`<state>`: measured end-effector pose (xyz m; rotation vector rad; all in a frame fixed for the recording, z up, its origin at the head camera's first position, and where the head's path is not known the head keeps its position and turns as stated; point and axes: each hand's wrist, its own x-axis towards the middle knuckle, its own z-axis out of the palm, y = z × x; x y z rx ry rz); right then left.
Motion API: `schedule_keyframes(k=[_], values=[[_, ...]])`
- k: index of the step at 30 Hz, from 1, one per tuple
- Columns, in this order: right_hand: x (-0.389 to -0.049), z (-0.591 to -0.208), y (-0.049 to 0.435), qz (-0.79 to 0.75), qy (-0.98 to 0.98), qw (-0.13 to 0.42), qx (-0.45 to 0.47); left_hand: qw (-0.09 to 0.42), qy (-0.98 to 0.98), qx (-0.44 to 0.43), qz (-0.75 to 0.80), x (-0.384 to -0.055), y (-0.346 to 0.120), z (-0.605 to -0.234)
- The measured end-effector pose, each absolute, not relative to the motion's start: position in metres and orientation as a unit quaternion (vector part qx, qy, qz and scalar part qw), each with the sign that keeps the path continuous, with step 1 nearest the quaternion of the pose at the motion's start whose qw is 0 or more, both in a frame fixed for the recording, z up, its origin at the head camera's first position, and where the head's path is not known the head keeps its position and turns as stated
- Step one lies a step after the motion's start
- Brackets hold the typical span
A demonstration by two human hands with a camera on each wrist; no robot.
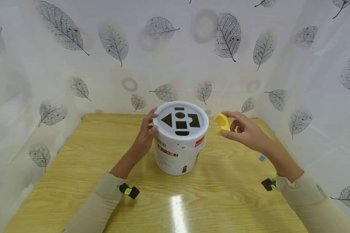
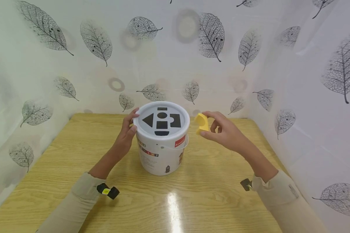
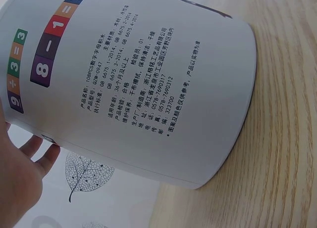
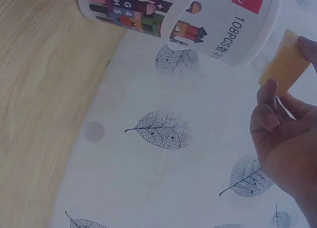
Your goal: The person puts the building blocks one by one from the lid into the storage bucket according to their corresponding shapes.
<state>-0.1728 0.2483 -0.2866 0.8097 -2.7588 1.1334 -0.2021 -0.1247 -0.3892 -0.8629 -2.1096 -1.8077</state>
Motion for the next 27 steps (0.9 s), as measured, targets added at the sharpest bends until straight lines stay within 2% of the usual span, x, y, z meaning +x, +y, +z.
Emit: schedule_keyframes(k=[16, 27], values=[[-0.195, -0.269, 0.215, 0.361, -0.896, 0.002, 0.259, 0.118, -0.720, -0.296, -0.617, -0.202, -0.125, -0.390], [-0.209, -0.271, 0.199, 0.346, -0.902, 0.010, 0.258, 0.121, -0.721, -0.296, -0.615, -0.202, -0.125, -0.390]])
